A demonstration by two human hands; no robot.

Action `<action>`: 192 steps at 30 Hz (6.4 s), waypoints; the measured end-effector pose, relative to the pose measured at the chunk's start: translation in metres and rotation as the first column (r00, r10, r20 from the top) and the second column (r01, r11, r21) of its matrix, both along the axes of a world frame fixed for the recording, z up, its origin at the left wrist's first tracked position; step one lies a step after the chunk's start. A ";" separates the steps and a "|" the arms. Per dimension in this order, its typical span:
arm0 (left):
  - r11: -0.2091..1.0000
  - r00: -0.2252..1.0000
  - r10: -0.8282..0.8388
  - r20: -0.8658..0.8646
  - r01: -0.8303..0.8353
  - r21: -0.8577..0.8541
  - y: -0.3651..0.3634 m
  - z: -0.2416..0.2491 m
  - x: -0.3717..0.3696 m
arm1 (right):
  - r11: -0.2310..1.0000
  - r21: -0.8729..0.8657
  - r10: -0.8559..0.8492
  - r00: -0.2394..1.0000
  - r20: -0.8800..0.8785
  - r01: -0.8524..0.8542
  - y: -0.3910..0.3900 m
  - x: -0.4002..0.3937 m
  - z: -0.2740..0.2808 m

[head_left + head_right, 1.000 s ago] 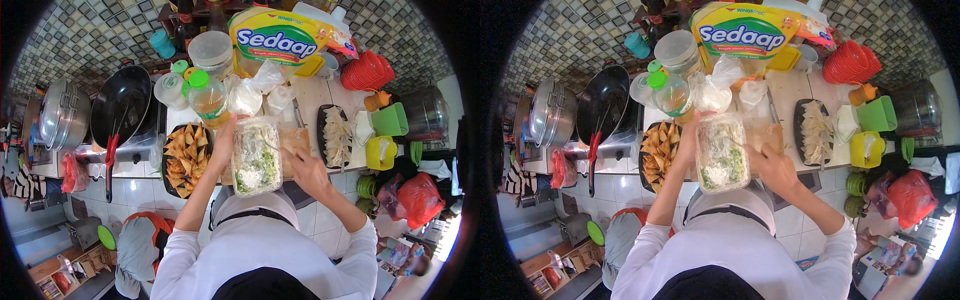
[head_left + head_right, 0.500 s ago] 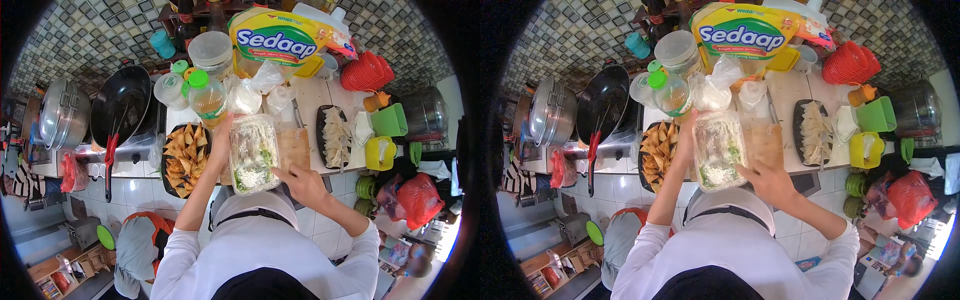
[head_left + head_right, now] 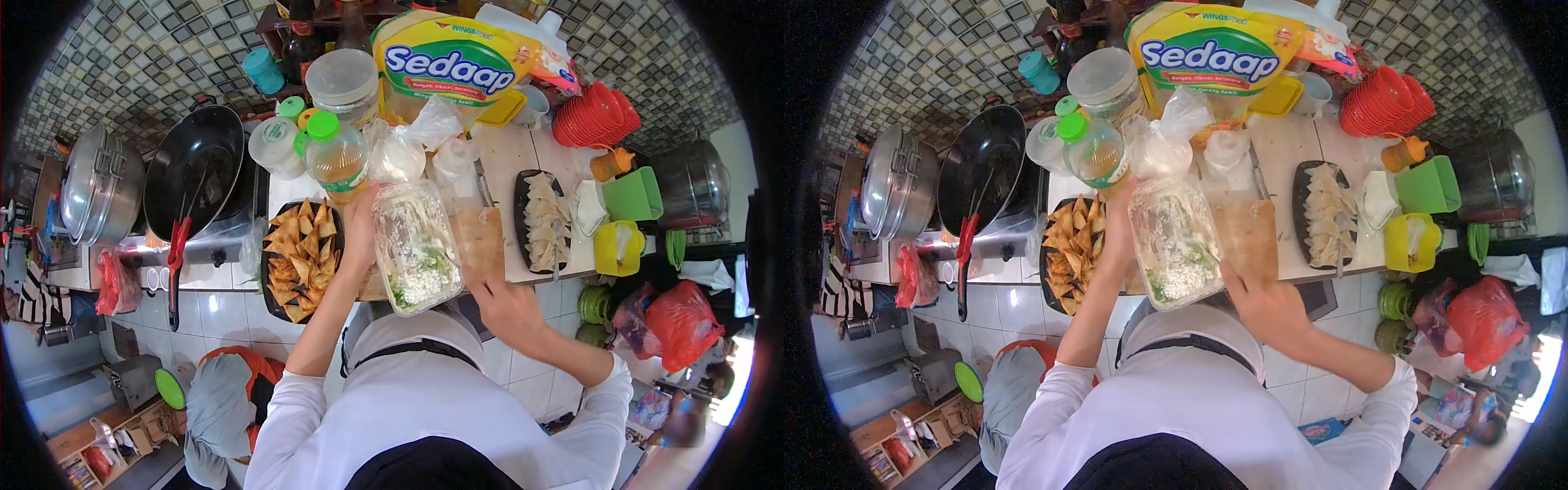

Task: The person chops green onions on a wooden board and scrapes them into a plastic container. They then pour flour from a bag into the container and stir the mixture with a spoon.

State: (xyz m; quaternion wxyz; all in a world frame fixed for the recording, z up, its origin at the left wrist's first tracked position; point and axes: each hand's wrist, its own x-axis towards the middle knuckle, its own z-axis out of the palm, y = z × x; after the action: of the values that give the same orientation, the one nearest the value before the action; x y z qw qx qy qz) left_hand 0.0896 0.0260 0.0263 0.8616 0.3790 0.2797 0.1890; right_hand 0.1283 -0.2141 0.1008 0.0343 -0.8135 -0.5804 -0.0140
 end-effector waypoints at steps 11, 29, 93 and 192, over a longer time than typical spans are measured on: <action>0.997 0.995 0.078 0.067 -0.079 0.016 -0.015 -0.002 -0.009 | 0.997 -0.028 -0.069 0.997 0.020 0.069 0.033 0.005 0.018; 0.993 0.995 0.069 0.072 -0.075 0.089 0.000 -0.031 -0.003 | 0.992 -0.015 -0.128 0.948 -0.291 0.129 -0.008 0.009 0.029; 0.999 0.993 0.025 0.116 -0.029 0.033 0.000 -0.029 -0.001 | 0.983 0.184 0.062 0.915 -0.398 0.014 -0.013 0.015 0.033; 0.967 0.994 0.110 -0.012 -0.105 0.233 0.002 -0.063 0.009 | 0.987 0.080 -0.089 0.894 -0.439 0.138 0.006 0.053 0.020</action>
State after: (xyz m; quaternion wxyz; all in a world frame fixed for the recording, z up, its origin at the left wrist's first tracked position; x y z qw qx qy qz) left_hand 0.0983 0.0276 -0.0369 0.7964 0.4636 0.2865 0.2621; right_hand 0.1811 -0.2080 0.1207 0.2060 -0.8256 -0.5079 0.1337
